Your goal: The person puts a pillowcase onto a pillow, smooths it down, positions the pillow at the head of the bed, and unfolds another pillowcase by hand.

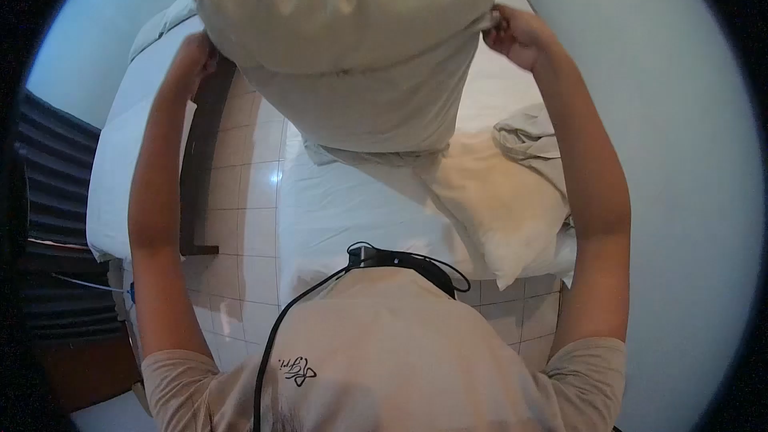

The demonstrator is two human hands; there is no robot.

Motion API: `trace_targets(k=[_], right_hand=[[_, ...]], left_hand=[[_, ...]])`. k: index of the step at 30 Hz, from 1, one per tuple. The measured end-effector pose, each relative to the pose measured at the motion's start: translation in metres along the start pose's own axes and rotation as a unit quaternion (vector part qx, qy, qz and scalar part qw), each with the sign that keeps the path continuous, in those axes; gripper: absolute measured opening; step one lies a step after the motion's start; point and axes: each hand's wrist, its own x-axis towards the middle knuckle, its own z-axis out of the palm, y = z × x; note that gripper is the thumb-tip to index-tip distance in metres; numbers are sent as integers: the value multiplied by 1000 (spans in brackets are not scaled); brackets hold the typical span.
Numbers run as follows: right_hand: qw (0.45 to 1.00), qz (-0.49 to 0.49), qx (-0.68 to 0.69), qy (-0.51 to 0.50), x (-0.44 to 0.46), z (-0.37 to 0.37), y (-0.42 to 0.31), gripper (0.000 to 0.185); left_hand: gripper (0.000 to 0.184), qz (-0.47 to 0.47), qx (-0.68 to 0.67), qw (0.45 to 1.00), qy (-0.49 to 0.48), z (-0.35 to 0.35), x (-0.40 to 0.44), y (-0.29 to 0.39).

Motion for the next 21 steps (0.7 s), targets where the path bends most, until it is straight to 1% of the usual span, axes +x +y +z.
trace_targets(k=[1,2,3,4,5,7,8,9,11,12,13,14,15,16,17,18,19,20,21], right_hand=[[1000,-15,11,12,2,14,-23,19],[993,-68,78,59,-6,34,-33,18],[993,-75,77,59,-1,31,-38,18],[995,-62,74,38,5,25,-40,18],[996,-45,70,19,9,18,-39,18],[999,-7,-29,28,11,2,-69,17],[998,-24,-25,55,2,19,-70,14],[998,-26,-24,57,2,29,-66,14],[991,-125,39,40,1,38,-54,12],[994,-73,22,80,2,35,-50,13],[994,-72,21,82,1,29,-51,13],[992,-43,-88,86,-4,31,-61,14],[977,-9,-196,90,-8,34,-67,14],[982,-9,-160,96,-7,40,-64,15],[982,-3,-161,96,-6,39,-60,15],[990,-6,-109,90,-4,37,-55,14],[995,-13,-57,84,-1,35,-52,14],[994,4,-73,81,-3,33,-46,14],[993,22,-88,78,-4,31,-38,14]], left_hand=[[23,6,-2,1000,1,-1,4,9],[24,20,-60,998,12,1,6,22],[24,32,-117,992,22,3,6,33],[28,83,-59,995,15,8,-2,33],[28,80,-60,995,11,-4,5,32],[27,40,103,993,-43,-40,30,33],[28,64,119,989,-55,-41,28,45],[28,66,120,989,-56,-30,18,50],[29,27,57,998,32,-4,0,53],[29,26,58,998,27,-12,10,46],[26,51,151,987,-25,-28,26,38],[24,83,242,964,-73,-35,34,43],[24,88,241,964,-72,-34,41,43],[19,148,232,958,-73,-32,44,36],[16,205,222,950,-76,-28,42,28],[16,204,221,951,-77,-22,40,19],[15,278,278,919,-28,-13,36,9],[19,350,333,875,21,-3,32,-3],[25,418,383,821,69,5,30,-17]])
